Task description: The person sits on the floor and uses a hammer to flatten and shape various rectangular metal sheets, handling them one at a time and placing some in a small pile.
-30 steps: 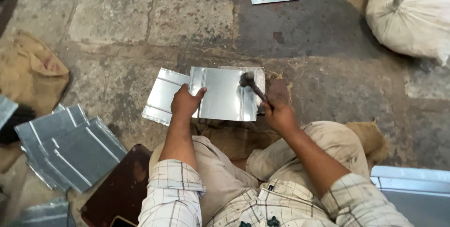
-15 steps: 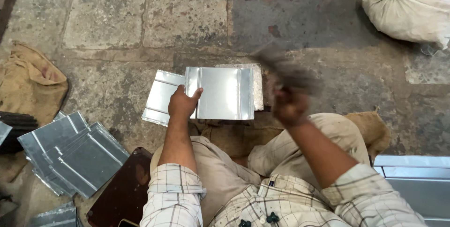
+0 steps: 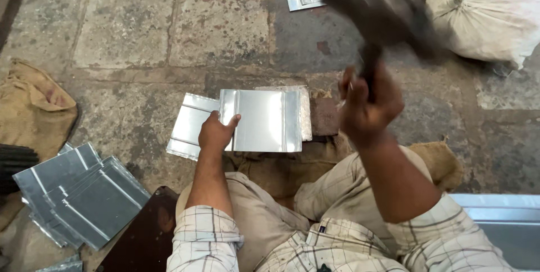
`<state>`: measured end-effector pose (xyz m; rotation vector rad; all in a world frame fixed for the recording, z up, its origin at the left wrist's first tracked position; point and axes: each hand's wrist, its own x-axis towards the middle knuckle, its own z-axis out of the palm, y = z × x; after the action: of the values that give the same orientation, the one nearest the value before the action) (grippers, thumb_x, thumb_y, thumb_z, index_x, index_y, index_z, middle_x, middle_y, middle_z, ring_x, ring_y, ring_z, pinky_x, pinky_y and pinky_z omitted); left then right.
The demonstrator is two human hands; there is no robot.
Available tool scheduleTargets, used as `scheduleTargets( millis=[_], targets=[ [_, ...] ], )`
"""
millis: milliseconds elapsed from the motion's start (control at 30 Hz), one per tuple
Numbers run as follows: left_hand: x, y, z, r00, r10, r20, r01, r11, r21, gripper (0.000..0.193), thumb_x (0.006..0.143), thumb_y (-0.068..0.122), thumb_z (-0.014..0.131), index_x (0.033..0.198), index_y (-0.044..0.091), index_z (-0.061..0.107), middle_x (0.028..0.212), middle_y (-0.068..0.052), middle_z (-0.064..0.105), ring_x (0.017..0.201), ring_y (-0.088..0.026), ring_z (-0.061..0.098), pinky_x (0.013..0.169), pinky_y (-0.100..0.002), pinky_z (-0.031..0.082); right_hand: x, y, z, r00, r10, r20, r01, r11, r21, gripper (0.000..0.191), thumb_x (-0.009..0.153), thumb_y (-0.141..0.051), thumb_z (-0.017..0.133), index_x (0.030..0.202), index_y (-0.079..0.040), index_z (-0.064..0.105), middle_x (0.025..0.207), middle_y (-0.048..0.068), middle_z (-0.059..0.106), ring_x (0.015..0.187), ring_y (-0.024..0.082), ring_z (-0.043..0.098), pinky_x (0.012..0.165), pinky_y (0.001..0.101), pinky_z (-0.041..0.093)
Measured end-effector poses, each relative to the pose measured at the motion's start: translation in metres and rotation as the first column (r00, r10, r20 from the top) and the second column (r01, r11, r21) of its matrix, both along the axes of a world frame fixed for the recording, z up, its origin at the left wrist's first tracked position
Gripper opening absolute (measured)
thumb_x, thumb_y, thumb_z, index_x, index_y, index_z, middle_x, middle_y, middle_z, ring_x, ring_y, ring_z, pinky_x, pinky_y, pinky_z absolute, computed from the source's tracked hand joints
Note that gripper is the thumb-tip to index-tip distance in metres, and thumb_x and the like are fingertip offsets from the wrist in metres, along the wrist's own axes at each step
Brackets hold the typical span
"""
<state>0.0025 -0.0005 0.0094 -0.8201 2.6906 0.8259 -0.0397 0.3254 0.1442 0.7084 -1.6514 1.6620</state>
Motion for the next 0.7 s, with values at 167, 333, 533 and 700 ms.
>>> scheduleTargets(
  millis=[167,333,533,700],
  targets=[
    [0.0,0.0,-0.002,0.999,-0.007,0.036,0.007,1.0,-0.013,0.092,0.082,0.07,0.07,0.142,0.003,0.055,0.133,-0.021,0.066,0.124,-0.038,0.063,0.099,-0.048,0.053,0.027,-0.013,-0.101,0.966,-0.127,0.226,0.037,0.93,0.365,0.019,0.108,-0.024,0.065,0.11,-0.005,0.069,0.095,0.015,0.071,0.084,0.021,0.068,0.068,0.034,0.055],
    [-0.003,0.001,-0.002,0.999,-0.007,0.035,0.007,1.0,0.001,0.094,0.081,0.071,0.071,0.143,0.003,0.052,0.136,-0.02,0.063,0.126,-0.037,0.061,0.099,-0.047,0.052,0.012,-0.006,-0.106,0.865,-0.308,0.395,0.0,0.789,0.615,0.025,0.097,-0.023,0.072,0.111,-0.002,0.072,0.09,0.021,0.072,0.077,0.028,0.07,0.065,0.0397,0.056],
    [0.0,0.001,0.003,0.999,-0.035,0.031,0.035,0.999,-0.018,0.093,0.084,0.071,0.069,0.144,0.001,0.054,0.136,-0.021,0.064,0.127,-0.037,0.061,0.099,-0.047,0.052,-0.016,0.0,0.003,0.969,-0.144,0.198,0.076,0.945,0.318,0.033,0.115,-0.03,0.06,0.14,-0.01,0.065,0.089,0.006,0.07,0.066,0.008,0.063,0.054,0.0248,0.055],
    [0.001,0.002,0.007,1.0,0.0,0.018,0.0,1.0,0.003,0.094,0.081,0.07,0.07,0.143,0.002,0.054,0.136,-0.02,0.064,0.126,-0.036,0.061,0.099,-0.046,0.052,-0.003,-0.012,-0.012,0.998,0.051,-0.035,-0.055,0.991,-0.126,0.035,0.111,-0.031,0.058,0.131,-0.002,0.061,0.091,0.002,0.067,0.066,0.006,0.059,0.049,0.02,0.048]
  ],
)
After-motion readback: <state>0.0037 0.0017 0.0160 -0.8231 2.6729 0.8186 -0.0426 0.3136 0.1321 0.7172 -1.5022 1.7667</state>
